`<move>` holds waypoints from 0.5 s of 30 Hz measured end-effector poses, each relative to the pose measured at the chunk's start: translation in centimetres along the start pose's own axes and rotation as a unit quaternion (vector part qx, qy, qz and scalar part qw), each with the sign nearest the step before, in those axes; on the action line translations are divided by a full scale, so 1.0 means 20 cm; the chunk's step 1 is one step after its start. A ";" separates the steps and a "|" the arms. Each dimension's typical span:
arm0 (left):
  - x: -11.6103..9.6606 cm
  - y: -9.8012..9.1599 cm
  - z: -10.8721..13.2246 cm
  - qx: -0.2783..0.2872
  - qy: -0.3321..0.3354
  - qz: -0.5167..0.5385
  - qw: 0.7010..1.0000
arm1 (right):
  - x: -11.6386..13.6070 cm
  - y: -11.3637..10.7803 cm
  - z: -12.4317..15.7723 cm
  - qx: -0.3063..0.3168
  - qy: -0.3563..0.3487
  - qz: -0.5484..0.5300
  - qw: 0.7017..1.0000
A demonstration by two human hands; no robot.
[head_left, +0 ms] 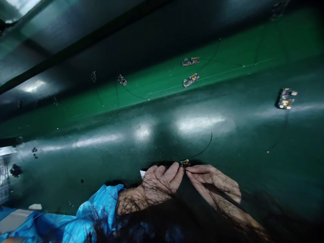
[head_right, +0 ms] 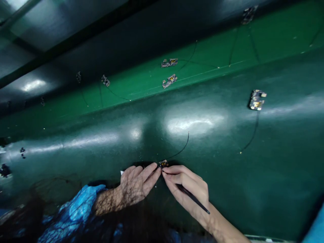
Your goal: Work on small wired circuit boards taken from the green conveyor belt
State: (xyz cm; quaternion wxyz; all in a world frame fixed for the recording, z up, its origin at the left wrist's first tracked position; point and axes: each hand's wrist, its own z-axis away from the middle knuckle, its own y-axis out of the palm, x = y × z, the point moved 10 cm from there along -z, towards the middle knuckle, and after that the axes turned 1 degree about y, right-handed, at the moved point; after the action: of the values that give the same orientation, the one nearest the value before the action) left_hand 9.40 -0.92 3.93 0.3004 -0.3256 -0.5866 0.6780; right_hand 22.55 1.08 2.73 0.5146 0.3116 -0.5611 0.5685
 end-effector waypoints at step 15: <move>-0.01 0.03 0.00 0.030 -0.003 0.014 0.999 | 0.13 -0.01 -0.02 0.009 -0.058 -0.028 0.998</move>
State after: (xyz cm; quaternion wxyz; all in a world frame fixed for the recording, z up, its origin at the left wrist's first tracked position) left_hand 9.46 -1.10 3.42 0.2986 -0.3230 -0.5625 0.7001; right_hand 22.15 2.05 5.13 0.4939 0.3639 -0.5764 0.5398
